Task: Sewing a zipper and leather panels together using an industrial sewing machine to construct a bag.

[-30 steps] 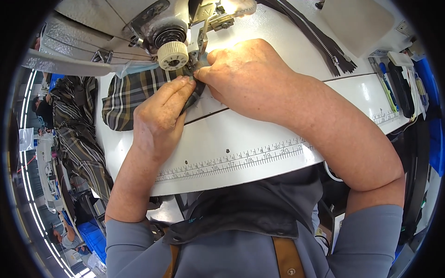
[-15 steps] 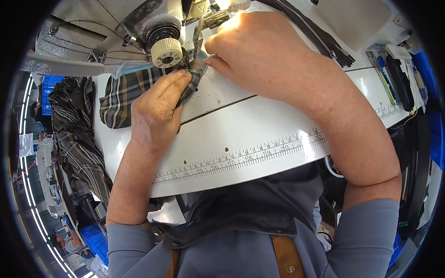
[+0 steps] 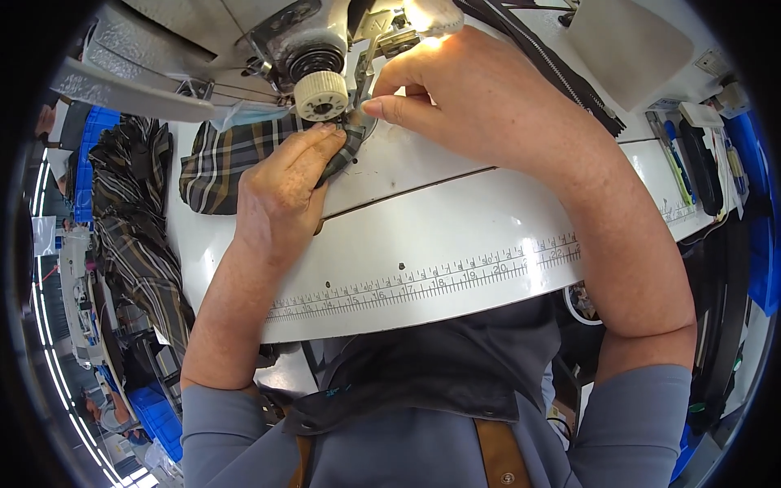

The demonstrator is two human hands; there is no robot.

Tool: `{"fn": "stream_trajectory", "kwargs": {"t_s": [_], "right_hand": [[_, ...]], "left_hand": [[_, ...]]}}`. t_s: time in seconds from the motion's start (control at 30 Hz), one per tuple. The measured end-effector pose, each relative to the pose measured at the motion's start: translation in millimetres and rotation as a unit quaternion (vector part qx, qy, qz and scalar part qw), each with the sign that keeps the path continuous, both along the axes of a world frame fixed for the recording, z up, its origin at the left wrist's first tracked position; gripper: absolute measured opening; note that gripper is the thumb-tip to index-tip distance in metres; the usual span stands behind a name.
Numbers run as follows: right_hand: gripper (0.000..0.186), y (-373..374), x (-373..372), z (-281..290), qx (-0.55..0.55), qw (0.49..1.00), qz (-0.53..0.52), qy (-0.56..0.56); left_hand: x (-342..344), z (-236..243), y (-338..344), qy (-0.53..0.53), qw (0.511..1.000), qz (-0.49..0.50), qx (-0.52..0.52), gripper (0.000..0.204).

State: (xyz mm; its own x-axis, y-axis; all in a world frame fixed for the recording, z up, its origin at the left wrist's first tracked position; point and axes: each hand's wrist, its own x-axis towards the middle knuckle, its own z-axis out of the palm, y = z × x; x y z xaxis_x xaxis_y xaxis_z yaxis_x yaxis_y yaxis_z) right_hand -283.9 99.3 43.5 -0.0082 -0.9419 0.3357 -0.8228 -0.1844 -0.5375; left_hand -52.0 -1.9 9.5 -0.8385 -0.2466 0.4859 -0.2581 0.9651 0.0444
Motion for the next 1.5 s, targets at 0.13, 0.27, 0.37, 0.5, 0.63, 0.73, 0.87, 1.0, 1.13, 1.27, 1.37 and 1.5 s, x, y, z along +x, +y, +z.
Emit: {"fn": "stream_trajectory", "kwargs": {"t_s": [0.13, 0.27, 0.37, 0.5, 0.63, 0.73, 0.87, 1.0, 1.13, 1.27, 1.37, 1.5], "right_hand": [[0.028, -2, 3, 0, 0.057, 0.995, -0.009, -0.082], [0.039, -8, 4, -9, 0.026, 0.988, 0.014, -0.149], [0.044, -16, 6, -20, -0.054, 0.977, 0.052, -0.199], [0.046, -19, 8, -27, -0.022, 0.932, 0.021, -0.361], [0.047, -21, 12, -27, -0.042, 0.922, 0.018, -0.385], [0.048, -21, 14, -24, -0.033, 0.919, 0.014, -0.392], [0.05, -18, 17, -22, -0.031, 0.922, -0.016, -0.387], [0.054, -18, 13, -22, -0.005, 0.95, -0.021, -0.313], [0.057, -17, 10, -32, -0.064, 0.953, 0.028, -0.295], [0.049, -12, -5, -51, -0.032, 0.964, 0.0, -0.265], [0.045, -18, -24, -70, 0.035, 0.929, -0.026, -0.368], [0.037, -23, -45, -88, 0.023, 0.936, 0.013, -0.352]], "left_hand": [[-1, -1, -1, 0.003, 1.0, 0.003, 0.001, 0.027], [-1, -1, -1, 0.001, 1.0, 0.016, 0.023, 0.039], [1, -2, 1, -0.006, 0.999, 0.024, 0.028, 0.047], [2, -2, 1, -0.014, 0.999, 0.028, 0.038, 0.049], [2, -2, 0, -0.011, 0.999, 0.021, 0.041, 0.049], [3, -3, 1, -0.011, 0.999, 0.02, 0.034, 0.049], [3, -3, 5, -0.007, 0.999, 0.02, 0.027, 0.049], [1, 0, 7, -0.017, 0.999, 0.029, 0.032, 0.05], [4, -5, 6, -0.032, 0.999, 0.027, 0.031, 0.042], [5, -17, 0, -0.081, 0.996, 0.03, 0.025, 0.025], [-5, -25, 3, -0.105, 0.99, 0.071, -0.06, 0.012], [-13, -30, 5, 0.0, 1.0, 0.018, -0.021, 0.011]]}}
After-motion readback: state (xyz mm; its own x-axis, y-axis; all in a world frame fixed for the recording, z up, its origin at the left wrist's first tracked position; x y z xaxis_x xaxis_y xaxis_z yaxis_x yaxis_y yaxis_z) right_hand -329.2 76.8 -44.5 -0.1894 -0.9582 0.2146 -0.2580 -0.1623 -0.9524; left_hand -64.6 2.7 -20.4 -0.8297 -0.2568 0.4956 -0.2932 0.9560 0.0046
